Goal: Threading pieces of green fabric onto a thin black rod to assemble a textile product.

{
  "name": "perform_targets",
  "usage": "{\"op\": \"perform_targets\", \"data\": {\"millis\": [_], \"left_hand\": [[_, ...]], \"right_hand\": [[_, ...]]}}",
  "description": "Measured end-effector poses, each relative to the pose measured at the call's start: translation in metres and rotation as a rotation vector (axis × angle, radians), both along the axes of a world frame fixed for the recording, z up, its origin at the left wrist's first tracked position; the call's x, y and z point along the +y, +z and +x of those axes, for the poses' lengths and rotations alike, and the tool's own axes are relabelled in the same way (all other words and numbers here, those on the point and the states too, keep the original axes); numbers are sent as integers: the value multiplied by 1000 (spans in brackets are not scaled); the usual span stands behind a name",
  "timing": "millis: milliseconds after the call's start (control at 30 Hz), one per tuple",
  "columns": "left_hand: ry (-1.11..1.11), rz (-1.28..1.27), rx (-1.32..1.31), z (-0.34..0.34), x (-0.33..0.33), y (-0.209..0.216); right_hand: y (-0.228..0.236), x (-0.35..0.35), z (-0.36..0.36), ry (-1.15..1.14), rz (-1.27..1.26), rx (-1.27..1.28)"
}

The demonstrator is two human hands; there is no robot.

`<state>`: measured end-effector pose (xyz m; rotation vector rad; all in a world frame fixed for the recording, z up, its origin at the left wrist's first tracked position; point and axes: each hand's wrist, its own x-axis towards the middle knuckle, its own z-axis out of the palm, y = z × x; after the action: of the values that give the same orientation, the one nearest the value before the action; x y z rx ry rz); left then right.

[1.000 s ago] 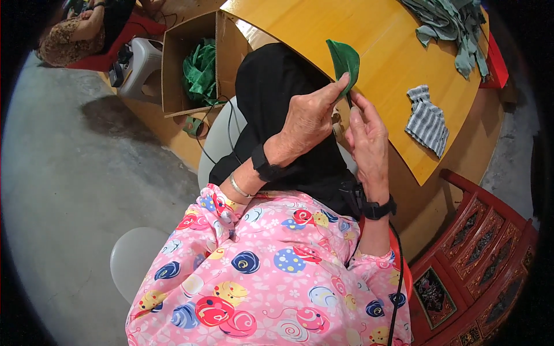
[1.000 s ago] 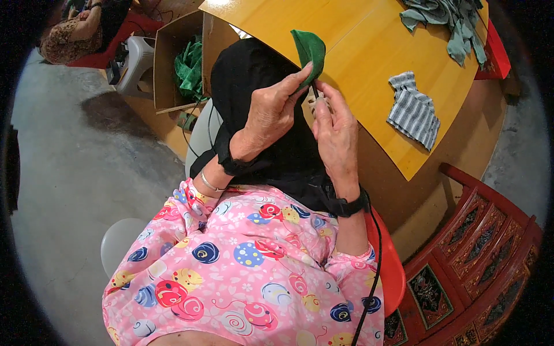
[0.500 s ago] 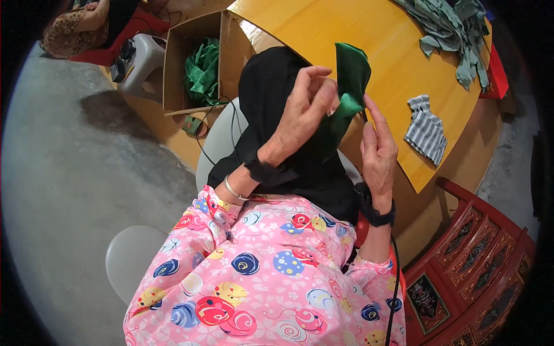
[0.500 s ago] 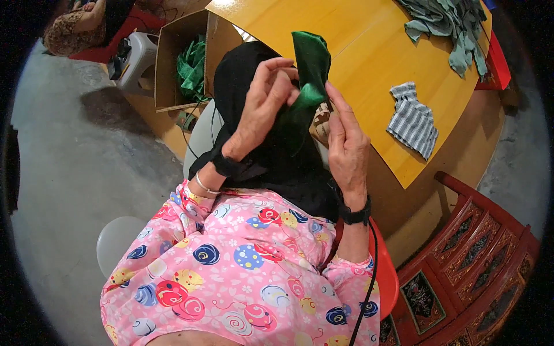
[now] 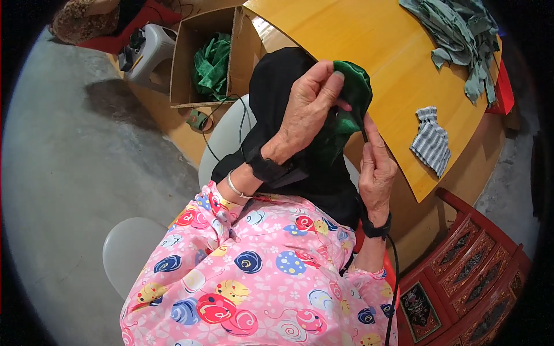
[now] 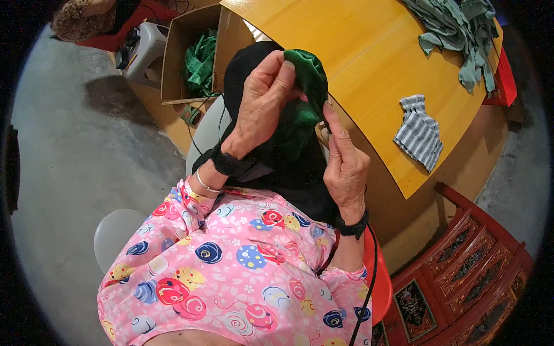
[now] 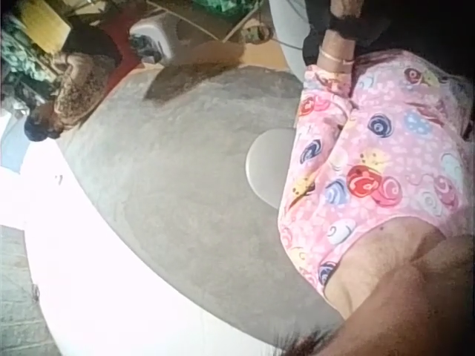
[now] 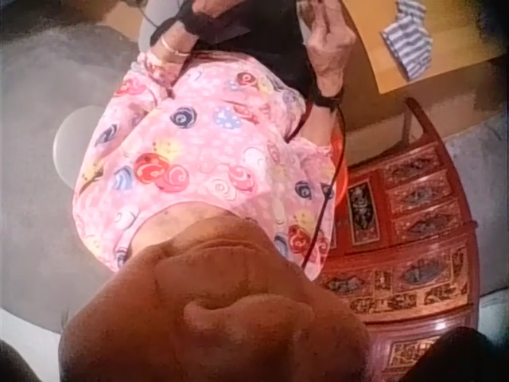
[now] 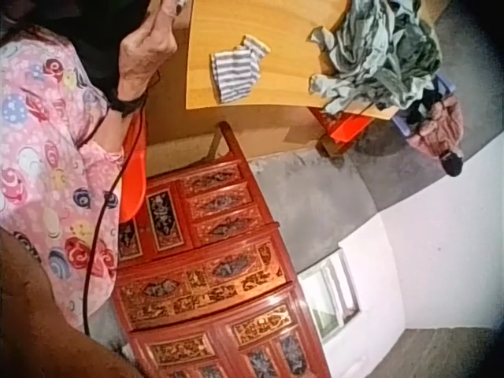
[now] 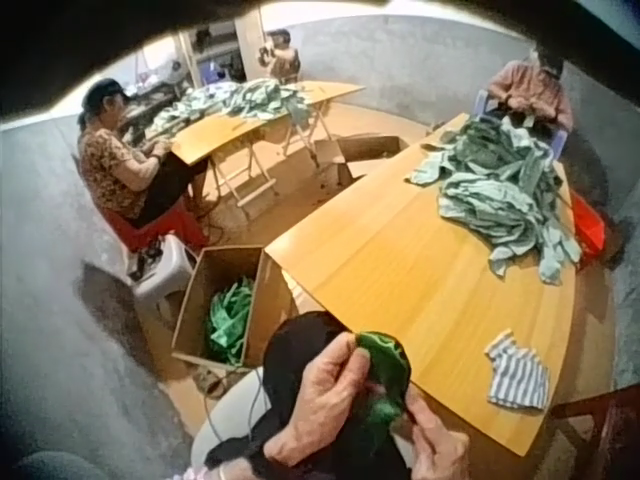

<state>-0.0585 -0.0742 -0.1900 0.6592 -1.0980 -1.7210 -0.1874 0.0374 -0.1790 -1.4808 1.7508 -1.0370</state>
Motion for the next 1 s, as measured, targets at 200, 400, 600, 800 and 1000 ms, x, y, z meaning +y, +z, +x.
{"op": "perform_targets", "data": {"millis": [200, 400, 600, 800, 1000], "left_hand": [[41, -31, 2, 3, 0, 3], [63, -44, 60, 1, 4, -1], [53, -75, 49, 2, 3, -3], [-36, -55, 19, 6, 2, 2], [-69, -3, -5, 4, 7, 4]], "right_hand": [[-4, 5, -1, 19, -161, 24], [-4, 10, 5, -35, -183, -25], [-4, 4, 1, 17, -289, 66], [-6, 8, -4, -4, -169, -53], [-13, 8, 4, -77, -226, 2]]}}
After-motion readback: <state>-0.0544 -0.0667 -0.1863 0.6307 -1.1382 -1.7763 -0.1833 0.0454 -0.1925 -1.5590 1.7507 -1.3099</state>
